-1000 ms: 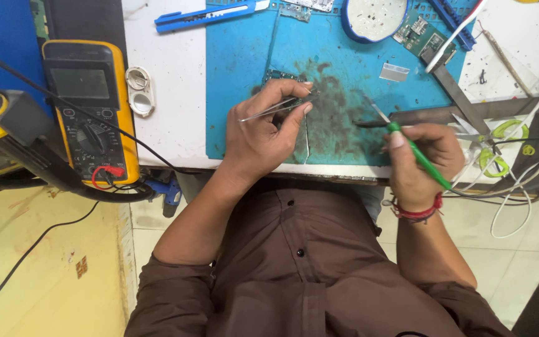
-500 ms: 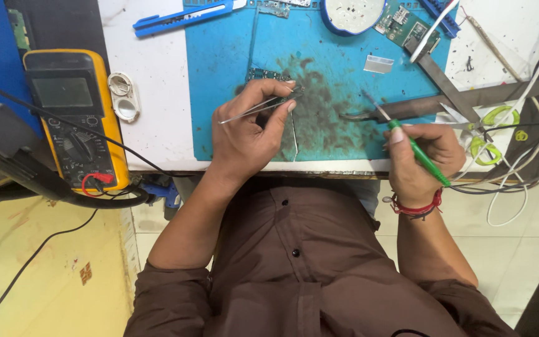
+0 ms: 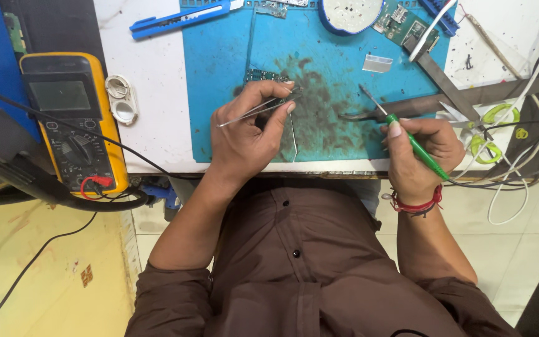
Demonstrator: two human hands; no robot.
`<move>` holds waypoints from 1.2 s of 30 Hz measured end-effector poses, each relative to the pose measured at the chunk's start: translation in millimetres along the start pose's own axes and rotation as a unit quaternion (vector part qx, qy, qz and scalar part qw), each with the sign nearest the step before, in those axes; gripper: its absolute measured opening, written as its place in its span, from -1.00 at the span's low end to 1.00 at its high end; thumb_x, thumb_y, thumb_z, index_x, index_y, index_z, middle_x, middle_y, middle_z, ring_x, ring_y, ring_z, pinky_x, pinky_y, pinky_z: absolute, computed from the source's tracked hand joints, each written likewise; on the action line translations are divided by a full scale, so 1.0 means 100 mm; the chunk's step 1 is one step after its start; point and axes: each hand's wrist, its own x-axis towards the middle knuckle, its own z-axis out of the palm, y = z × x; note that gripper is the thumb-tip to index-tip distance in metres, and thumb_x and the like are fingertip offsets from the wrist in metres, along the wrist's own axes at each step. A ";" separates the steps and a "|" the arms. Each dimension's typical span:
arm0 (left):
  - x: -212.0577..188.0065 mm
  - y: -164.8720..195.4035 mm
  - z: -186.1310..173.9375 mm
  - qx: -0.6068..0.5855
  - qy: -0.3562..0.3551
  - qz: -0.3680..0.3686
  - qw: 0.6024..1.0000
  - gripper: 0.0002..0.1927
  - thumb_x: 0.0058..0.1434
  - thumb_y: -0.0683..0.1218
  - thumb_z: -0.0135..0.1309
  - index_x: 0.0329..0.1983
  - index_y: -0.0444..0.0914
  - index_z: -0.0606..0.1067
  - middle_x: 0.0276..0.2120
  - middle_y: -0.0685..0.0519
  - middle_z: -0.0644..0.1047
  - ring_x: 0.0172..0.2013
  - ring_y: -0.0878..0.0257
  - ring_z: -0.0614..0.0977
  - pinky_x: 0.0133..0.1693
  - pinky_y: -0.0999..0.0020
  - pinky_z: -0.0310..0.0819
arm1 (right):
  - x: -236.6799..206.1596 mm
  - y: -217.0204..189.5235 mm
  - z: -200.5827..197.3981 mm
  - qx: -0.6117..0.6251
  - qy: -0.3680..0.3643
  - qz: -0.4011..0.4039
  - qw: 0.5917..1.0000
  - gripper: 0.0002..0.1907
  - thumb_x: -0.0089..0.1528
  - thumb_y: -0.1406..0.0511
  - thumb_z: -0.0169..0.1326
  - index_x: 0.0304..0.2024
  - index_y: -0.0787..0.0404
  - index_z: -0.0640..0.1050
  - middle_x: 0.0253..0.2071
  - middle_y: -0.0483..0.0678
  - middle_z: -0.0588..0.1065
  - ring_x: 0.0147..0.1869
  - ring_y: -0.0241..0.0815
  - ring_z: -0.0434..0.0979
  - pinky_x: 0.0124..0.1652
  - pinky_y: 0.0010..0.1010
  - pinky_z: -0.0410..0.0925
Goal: The person uses tweezers and a soldering iron to remove a small component from a green circuit board. They then place the removed component into a small white bowl on the workbench.
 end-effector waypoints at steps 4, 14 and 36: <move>0.01 -0.01 0.01 -0.007 0.003 0.001 1.000 -0.87 0.34 -0.20 0.22 -0.13 -0.23 0.50 -0.08 0.01 0.69 -0.31 0.34 0.77 -0.30 0.51 0.61 | 0.02 0.01 0.01 0.025 0.016 -0.001 1.000 -0.88 0.49 0.48 0.18 -0.04 0.38 0.47 -0.24 0.05 0.57 -0.25 -0.28 0.61 -0.22 -0.53 0.47; 0.01 0.00 0.01 -0.008 0.005 0.010 1.000 -0.86 0.35 -0.21 0.22 -0.11 -0.24 0.49 -0.07 0.00 0.69 -0.27 0.33 0.77 -0.28 0.50 0.61 | 0.03 -0.02 0.00 0.013 0.000 0.004 1.000 -0.90 0.48 0.47 0.16 -0.04 0.37 0.47 -0.25 0.06 0.57 -0.24 -0.27 0.64 -0.27 -0.54 0.46; 0.02 -0.01 0.02 0.006 0.001 -0.003 1.000 -0.89 0.33 -0.19 0.22 -0.16 -0.22 0.50 -0.11 0.02 0.70 -0.37 0.37 0.76 -0.36 0.52 0.58 | 0.03 0.00 -0.02 0.033 0.007 0.012 0.999 -0.89 0.47 0.47 0.17 -0.06 0.35 0.46 -0.28 0.04 0.58 -0.29 -0.32 0.61 -0.25 -0.56 0.45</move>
